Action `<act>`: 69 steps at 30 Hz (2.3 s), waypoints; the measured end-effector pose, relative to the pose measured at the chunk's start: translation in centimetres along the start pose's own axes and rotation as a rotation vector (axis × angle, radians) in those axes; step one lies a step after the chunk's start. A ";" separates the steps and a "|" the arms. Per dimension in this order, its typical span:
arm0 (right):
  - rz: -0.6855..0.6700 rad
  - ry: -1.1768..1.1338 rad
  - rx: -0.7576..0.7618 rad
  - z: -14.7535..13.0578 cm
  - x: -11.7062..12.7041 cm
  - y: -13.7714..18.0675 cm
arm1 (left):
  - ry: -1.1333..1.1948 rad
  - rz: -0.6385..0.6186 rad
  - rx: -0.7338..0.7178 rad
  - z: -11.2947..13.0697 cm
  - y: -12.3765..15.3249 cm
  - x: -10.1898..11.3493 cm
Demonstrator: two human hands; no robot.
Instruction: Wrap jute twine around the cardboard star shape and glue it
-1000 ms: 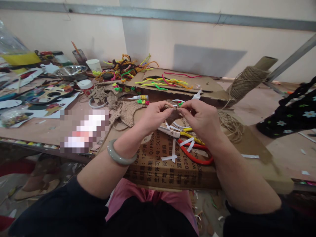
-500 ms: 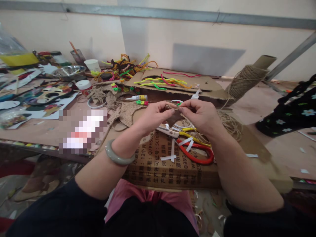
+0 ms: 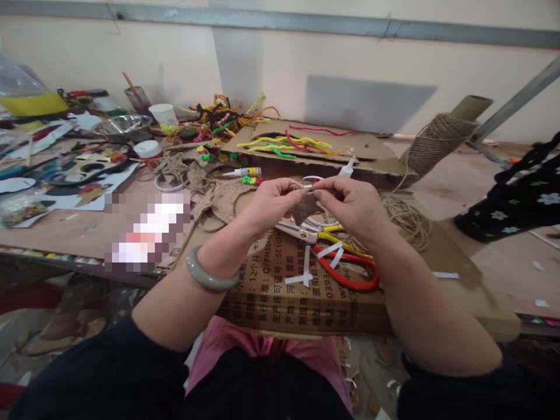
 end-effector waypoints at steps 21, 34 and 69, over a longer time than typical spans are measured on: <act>0.024 0.173 0.024 0.3 0.5 -0.1 | -0.026 0.019 -0.054 0.1 -0.3 0.2; 0.031 -0.034 -0.181 3.5 0.6 -0.3 | -0.026 -0.009 -0.071 0.8 -0.5 0.1; -0.675 -0.030 0.705 -15.6 -26.8 2.4 | 0.102 -0.806 -0.387 -1.6 13.6 2.8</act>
Point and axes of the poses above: each hand's wrist, its own y-axis away from the middle knuckle, its own x-axis out of the back of the hand, z = x × y, the point moved 10 cm from there along -y, towards the middle knuckle, and after that the axes turned 3 degrees about z, right-handed, at the moved point
